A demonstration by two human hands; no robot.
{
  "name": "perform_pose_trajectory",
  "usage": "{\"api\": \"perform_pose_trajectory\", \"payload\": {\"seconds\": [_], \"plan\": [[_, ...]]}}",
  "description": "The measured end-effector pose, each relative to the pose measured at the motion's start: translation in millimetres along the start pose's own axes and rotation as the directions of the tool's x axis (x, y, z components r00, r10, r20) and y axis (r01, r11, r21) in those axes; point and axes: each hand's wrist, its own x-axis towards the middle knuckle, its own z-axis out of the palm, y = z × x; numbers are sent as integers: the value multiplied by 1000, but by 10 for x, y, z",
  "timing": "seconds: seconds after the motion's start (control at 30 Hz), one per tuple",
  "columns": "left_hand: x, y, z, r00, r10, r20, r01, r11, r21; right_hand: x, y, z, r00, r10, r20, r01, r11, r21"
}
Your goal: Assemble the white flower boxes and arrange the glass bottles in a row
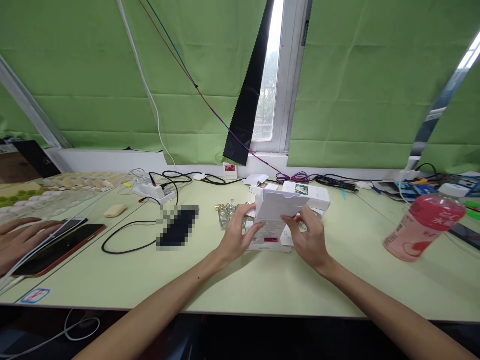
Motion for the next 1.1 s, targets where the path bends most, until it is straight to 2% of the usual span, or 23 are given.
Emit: {"api": "perform_pose_trajectory", "payload": {"seconds": [0.27, 0.47, 1.1], "plan": [[18, 23, 3, 1000, -16, 2, 16, 1000, -10, -22, 16, 7, 999, 32, -8, -32, 999, -33], [24, 39, -14, 1000, -17, 1, 17, 1000, -13, -73, 60, 41, 995, 92, -42, -89, 994, 56], [17, 24, -37, 999, -44, 17, 44, 999, 6, -67, 44, 38, 998, 56, 0, -56, 998, 37]]}}
